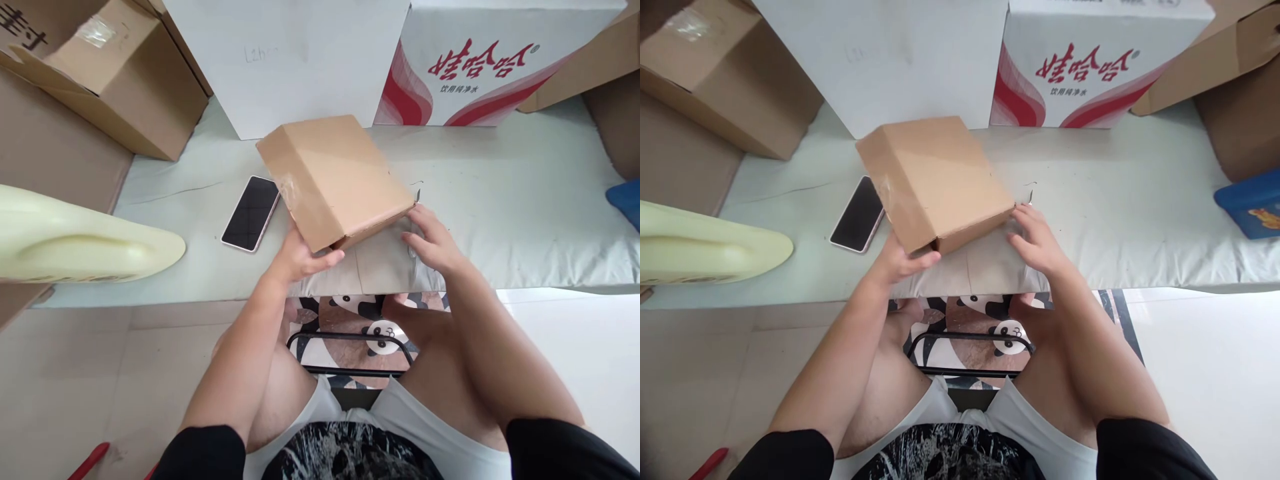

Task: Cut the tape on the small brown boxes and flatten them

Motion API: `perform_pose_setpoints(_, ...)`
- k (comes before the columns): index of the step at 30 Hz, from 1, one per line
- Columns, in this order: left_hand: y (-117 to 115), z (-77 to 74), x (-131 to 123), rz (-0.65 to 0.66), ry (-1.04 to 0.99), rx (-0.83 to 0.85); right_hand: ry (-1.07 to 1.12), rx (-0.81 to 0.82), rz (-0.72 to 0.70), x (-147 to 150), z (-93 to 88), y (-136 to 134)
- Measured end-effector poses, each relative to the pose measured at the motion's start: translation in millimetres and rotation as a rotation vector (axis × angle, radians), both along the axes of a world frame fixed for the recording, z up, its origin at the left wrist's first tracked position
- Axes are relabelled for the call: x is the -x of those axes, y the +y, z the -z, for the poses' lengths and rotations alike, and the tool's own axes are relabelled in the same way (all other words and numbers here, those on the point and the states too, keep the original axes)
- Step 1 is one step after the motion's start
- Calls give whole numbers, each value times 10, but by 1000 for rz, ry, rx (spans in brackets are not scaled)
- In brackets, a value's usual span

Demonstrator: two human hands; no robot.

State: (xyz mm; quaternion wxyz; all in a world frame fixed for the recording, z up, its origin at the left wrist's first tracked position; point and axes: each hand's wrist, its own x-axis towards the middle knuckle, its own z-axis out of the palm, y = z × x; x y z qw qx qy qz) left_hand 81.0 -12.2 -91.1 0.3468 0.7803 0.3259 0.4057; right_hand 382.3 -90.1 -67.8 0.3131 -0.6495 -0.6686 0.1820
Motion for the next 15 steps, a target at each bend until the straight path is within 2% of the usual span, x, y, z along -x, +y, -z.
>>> perform_pose_setpoints(2,-69,-84,-33,40,-23,97,125,-22,-79,48,-15,-13)
perform_pose_setpoints(5,-79,-187,-25,67,-136,255,302,-67,-92,65,-37,-32)
perform_pose_setpoints(8,-47,-243,36,88,-195,364,147,-121,-32,62,-57,-52)
perform_pose_setpoints(11,-51,-265,61,105,-138,394,-82,-117,71,80,-64,-85)
perform_pose_setpoints(15,-74,-274,-13,-9,-145,303,-99,-91,5,94,-53,-115)
